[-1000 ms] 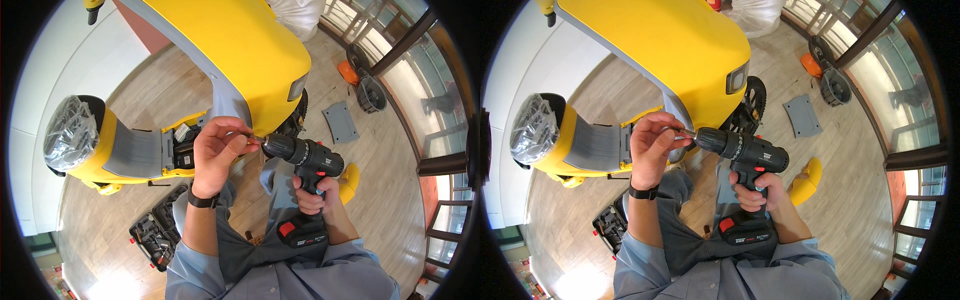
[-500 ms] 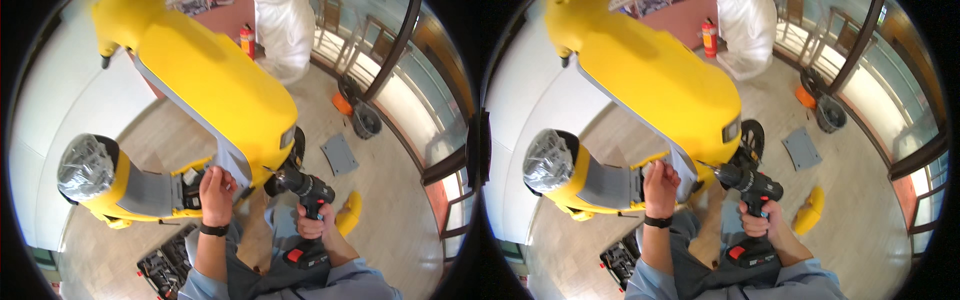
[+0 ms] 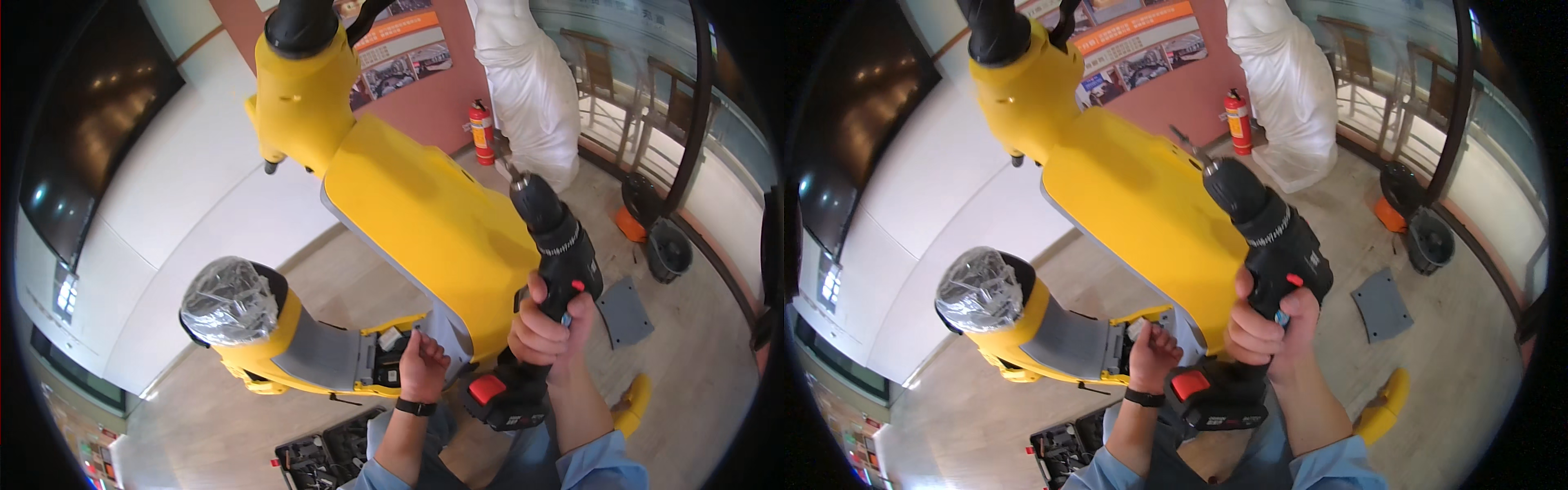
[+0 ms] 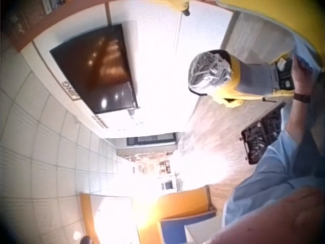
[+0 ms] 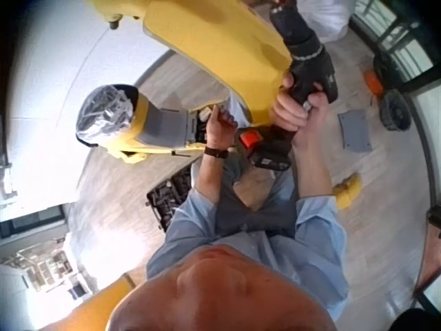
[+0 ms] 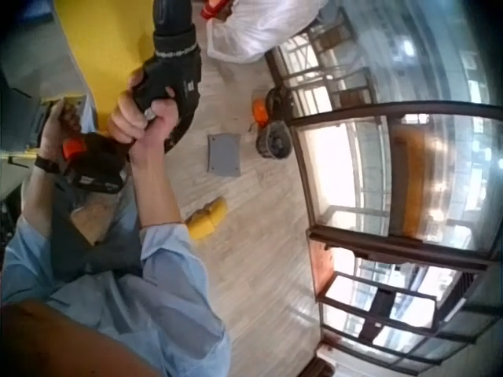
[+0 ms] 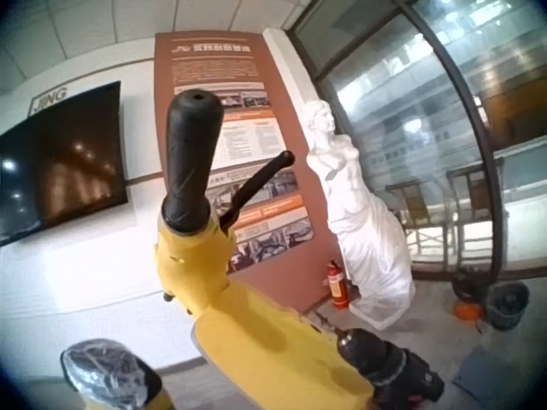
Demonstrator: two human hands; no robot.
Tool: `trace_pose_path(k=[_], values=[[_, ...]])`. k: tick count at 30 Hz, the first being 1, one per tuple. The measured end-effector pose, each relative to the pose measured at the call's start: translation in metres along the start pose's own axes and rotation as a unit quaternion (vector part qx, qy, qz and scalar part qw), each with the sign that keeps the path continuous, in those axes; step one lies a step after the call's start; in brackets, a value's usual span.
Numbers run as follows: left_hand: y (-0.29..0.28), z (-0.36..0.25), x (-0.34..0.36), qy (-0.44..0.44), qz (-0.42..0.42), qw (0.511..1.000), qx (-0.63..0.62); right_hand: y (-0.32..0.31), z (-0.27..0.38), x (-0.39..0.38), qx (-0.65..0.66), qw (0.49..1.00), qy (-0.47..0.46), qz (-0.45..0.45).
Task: Use an electric drill to secure screws into the front panel of a yellow electric scooter.
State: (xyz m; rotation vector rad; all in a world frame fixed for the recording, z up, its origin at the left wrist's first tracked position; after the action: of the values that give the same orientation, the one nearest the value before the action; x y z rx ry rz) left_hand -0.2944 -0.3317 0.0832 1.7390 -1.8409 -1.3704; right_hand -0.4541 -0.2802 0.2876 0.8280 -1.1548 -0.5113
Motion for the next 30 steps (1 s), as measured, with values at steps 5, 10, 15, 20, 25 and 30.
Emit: trace_pose_path(k=[5, 10, 15, 20, 25, 30], values=[[-0.006, 0.006, 0.004, 0.015, 0.101, 0.993, 0.057, -0.003, 0.015, 0.04, 0.012, 0.999, -0.047, 0.002], [-0.045, 0.03, 0.012, -0.103, 0.02, 0.994, -0.032, -0.012, 0.022, 0.038, 0.04, 0.996, -0.037, 0.07], [0.037, -0.085, -0.05, 0.393, 0.022, 0.798, 0.457, -0.013, 0.033, 0.082, 0.059, 0.997, -0.02, -0.045], [0.152, -0.229, -0.118, 0.651, -0.02, 0.676, 0.346, -0.01, 0.035, 0.128, 0.079, 0.994, -0.004, -0.076], [0.286, -0.322, -0.141, 0.727, -0.04, 0.336, 0.597, -0.013, 0.003, 0.14, 0.145, 0.985, 0.075, -0.062], [0.36, -0.338, -0.094, 0.584, 0.08, 0.386, 0.71, -0.007, 0.007, 0.142, 0.146, 0.984, 0.079, -0.07]])
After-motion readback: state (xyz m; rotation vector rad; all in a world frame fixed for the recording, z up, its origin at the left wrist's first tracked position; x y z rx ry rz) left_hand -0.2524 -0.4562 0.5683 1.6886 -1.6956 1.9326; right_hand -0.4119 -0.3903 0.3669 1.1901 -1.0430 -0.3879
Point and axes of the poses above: each hand's wrist, its own x-axis towards the middle knuckle, its own y-axis out of the palm, z = x × y, the point moved 10 cm from there along x, towards the middle knuckle
